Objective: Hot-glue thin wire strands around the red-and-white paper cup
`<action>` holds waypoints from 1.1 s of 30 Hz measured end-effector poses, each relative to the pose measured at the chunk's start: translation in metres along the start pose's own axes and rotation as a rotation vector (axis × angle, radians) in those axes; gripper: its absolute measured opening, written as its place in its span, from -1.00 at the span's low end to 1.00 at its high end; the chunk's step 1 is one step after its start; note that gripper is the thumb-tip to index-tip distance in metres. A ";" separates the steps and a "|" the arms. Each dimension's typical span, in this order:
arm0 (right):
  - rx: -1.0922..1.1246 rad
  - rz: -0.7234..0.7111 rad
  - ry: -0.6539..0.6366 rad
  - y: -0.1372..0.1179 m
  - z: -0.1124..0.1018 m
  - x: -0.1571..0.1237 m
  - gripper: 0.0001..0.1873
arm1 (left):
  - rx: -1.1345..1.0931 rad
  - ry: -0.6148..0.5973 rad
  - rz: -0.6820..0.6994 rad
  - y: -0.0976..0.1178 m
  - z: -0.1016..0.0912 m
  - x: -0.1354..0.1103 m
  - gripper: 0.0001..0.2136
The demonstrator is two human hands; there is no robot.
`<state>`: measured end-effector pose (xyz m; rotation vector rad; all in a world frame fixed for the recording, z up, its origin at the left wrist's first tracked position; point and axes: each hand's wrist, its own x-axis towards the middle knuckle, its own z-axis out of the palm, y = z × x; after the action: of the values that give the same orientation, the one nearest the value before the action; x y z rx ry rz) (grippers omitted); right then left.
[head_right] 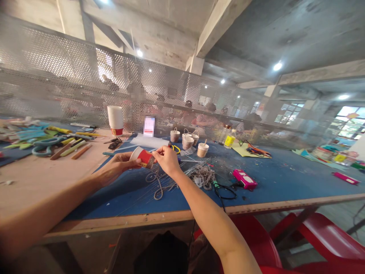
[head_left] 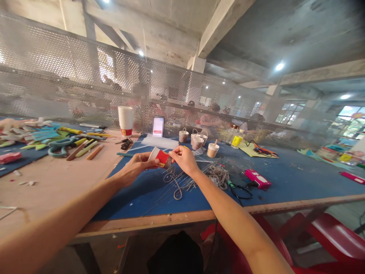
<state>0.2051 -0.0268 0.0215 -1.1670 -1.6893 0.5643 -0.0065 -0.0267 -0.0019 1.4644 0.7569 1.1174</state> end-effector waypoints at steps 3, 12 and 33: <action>-0.009 0.002 0.001 -0.002 -0.001 -0.001 -0.82 | 0.010 -0.005 -0.005 0.001 0.000 -0.001 -0.65; 0.017 0.022 0.006 0.005 0.003 0.001 -0.81 | 0.010 -0.032 -0.005 -0.001 -0.001 0.000 -0.66; 0.081 -0.076 -0.126 0.011 0.002 -0.008 -0.51 | -0.229 0.026 -0.021 0.000 -0.011 0.007 -0.75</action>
<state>0.2082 -0.0293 0.0082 -1.0235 -1.7926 0.6635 -0.0142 -0.0162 -0.0007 1.2484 0.6381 1.1685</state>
